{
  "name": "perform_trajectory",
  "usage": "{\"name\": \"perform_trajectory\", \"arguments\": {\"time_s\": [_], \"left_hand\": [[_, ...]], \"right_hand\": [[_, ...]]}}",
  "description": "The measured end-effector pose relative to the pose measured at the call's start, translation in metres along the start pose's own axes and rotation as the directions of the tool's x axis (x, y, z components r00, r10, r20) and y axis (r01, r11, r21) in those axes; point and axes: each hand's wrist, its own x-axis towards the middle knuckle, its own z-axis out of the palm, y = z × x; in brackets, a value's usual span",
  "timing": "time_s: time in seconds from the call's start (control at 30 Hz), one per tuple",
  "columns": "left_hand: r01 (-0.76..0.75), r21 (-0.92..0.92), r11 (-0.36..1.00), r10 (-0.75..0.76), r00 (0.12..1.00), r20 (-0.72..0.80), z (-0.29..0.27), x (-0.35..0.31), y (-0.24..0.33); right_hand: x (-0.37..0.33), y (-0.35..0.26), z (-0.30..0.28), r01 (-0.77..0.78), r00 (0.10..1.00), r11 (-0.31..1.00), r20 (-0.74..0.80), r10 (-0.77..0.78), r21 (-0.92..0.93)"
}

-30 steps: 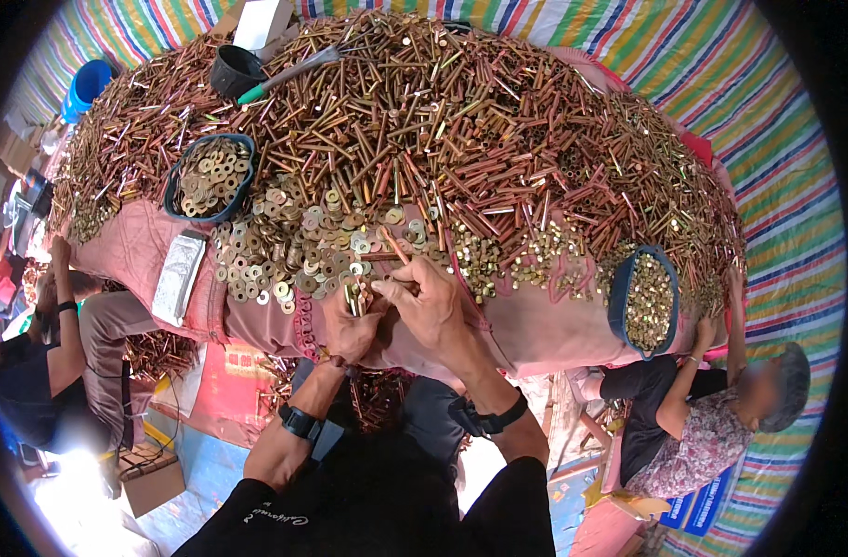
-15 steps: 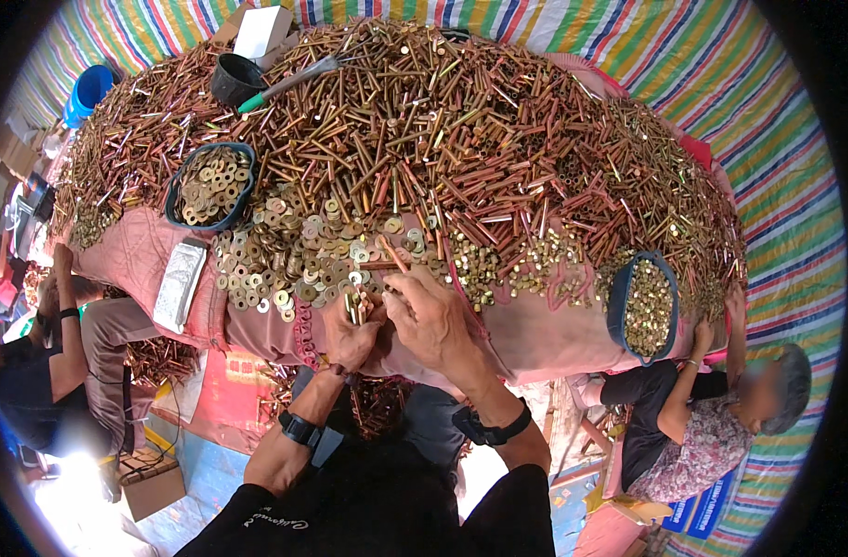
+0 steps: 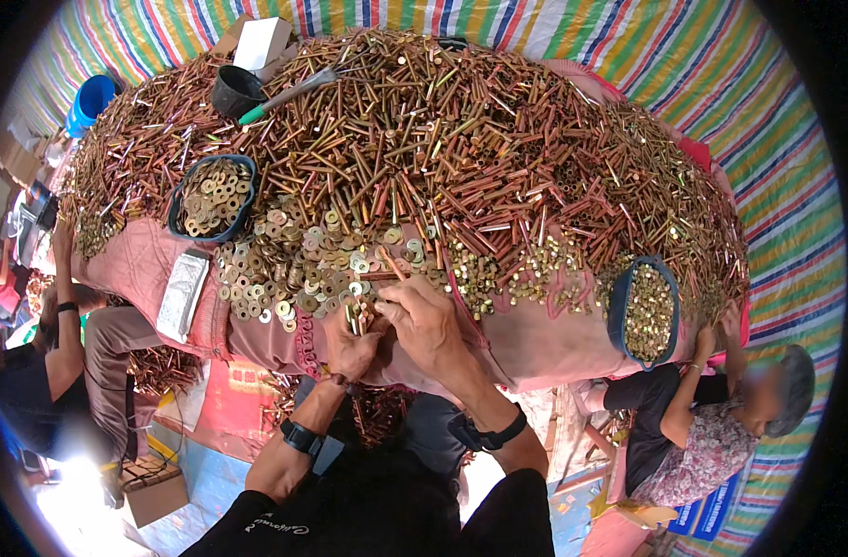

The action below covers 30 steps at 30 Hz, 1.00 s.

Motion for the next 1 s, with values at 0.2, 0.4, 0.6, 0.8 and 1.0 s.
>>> {"name": "perform_trajectory", "arguments": {"time_s": [0.2,0.4,0.6,0.8,1.0], "left_hand": [[-0.01,0.052,0.999,0.011,1.0,-0.017,0.0,0.0,0.012],[-0.012,0.035,0.999,0.013,1.0,-0.018,0.001,0.0,0.01],[-0.012,-0.022,1.0,0.012,1.0,0.005,0.001,-0.001,-0.004],[-0.048,0.039,0.998,0.048,0.999,-0.007,0.002,-0.002,0.001],[-0.017,0.038,0.999,0.017,1.0,0.007,0.005,-0.005,0.015]], "right_hand": [[-0.003,0.003,0.0,-0.167,0.986,0.983,0.02,0.166,0.07],[-0.005,0.002,-0.001,-0.16,0.987,0.981,0.02,0.159,0.108],[-0.005,0.005,0.001,-0.073,0.997,0.994,0.015,0.072,0.076],[-0.015,-0.001,0.0,-0.367,0.93,0.917,0.029,0.367,0.157],[-0.036,0.021,0.011,-0.399,0.829,0.772,-0.164,0.534,0.494]]}}
